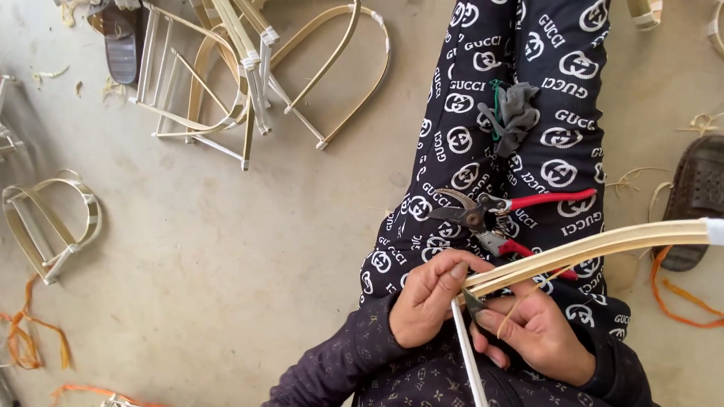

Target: Assembling and wrapping bamboo frames for furniture components using strips and pliers.

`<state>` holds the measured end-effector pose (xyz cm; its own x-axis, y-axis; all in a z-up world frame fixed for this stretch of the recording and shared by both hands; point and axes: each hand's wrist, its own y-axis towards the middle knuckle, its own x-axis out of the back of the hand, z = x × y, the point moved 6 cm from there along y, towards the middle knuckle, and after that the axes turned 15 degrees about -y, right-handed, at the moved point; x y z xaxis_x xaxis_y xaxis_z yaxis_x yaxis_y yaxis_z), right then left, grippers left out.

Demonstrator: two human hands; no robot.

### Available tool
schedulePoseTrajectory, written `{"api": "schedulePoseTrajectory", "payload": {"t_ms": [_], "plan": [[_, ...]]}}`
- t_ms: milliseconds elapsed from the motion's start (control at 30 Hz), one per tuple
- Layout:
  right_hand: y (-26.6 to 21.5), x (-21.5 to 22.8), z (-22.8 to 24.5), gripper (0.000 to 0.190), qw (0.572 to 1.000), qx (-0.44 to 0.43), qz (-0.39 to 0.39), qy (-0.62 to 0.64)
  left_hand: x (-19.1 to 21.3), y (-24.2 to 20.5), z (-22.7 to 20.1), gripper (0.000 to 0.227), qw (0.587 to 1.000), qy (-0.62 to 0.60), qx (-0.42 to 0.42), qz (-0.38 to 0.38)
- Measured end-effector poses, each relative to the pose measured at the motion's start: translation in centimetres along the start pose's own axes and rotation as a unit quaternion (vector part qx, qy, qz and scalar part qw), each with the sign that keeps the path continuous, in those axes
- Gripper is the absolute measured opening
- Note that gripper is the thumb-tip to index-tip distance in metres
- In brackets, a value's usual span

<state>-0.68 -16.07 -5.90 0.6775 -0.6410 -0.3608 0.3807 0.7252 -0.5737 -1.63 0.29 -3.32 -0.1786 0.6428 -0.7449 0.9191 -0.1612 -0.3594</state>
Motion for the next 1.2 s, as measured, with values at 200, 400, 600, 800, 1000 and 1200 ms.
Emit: {"api": "schedulePoseTrajectory", "payload": {"t_ms": [200, 400, 600, 800, 1000, 1200], "plan": [[-0.5, 4.3, 0.4, 0.036, 0.993, 0.067, -0.100, -0.015, 4.5, -4.6, -0.1, 0.034, 0.996, 0.025, 0.056, -0.063], [0.2, 3.9, 2.9, 0.052, 0.998, -0.007, -0.046, -0.029, 4.2, -3.2, 0.8, 0.033, 0.997, 0.021, 0.013, -0.079], [0.1, 1.3, 2.9, 0.078, 0.990, -0.115, 0.060, -0.049, 0.7, 0.4, 0.2, 0.033, 0.999, -0.001, -0.015, -0.038], [0.6, 0.7, 0.8, 0.072, 0.996, -0.012, 0.063, -0.056, -0.2, 1.1, 0.7, 0.033, 1.000, 0.008, -0.011, -0.026], [0.1, 0.2, 1.5, 0.071, 0.999, -0.019, -0.007, -0.038, 0.1, 1.4, 2.3, 0.031, 0.999, -0.053, 0.007, -0.009], [-0.5, -0.3, -1.0, 0.070, 0.997, -0.013, 0.037, -0.064, 0.4, -1.0, 1.9, 0.032, 0.998, -0.048, 0.042, -0.010]]}}
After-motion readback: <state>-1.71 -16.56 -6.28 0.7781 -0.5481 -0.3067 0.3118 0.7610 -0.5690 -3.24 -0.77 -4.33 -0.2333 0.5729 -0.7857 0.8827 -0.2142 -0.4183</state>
